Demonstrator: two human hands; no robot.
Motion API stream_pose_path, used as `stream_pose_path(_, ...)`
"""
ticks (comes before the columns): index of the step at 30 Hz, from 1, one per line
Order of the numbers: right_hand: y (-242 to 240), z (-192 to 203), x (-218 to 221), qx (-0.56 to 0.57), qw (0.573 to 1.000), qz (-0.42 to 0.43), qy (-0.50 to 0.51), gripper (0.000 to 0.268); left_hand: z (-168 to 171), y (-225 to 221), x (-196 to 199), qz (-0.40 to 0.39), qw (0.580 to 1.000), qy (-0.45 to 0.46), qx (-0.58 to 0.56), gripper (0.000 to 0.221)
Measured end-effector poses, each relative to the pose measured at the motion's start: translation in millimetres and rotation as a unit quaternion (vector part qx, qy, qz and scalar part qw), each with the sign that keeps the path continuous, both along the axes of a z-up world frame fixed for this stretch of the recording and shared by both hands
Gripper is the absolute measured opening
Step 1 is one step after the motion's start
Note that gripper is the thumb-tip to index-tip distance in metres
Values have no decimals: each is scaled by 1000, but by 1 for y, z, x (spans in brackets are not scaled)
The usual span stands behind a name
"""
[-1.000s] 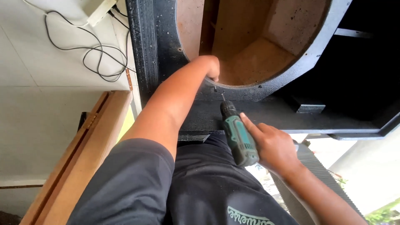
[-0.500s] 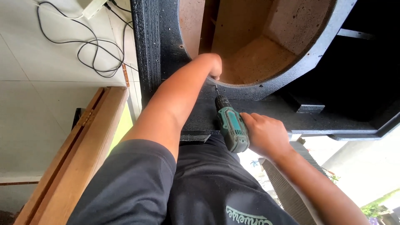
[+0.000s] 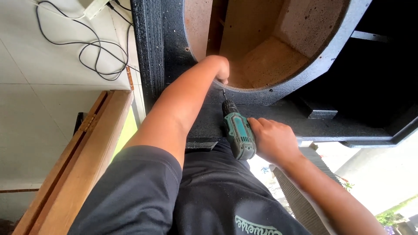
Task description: Using a cordless power drill to make holes in the frame of a large speaker cabinet.
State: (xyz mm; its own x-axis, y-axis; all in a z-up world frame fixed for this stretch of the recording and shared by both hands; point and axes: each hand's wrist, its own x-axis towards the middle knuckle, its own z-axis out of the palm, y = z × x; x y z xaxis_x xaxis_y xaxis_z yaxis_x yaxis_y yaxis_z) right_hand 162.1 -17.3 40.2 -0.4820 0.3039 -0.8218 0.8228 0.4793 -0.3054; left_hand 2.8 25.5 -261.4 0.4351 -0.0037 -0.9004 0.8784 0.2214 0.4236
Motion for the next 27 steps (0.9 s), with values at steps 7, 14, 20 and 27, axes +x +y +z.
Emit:
stream_pose_path(7, -2, -6, 0, -4, 1000, 19, -15, 31, 11, 0, -2, 18, 1000, 6, 11, 36)
stream_pose_path(14, 5, 1, -9, -29, 999, 8, -29, 32, 17, 0, 0, 3, 1000, -2, 25, 42)
stream_pose_path(20, 8, 2, -13, -36, 999, 10, -39, 33, 7, -2, 3, -4, 1000, -4, 24, 44)
stream_pose_path(27, 8, 0, -11, -35, 998, 9, -48, 32, -3, -5, 6, -26, 1000, 0, 17, 46)
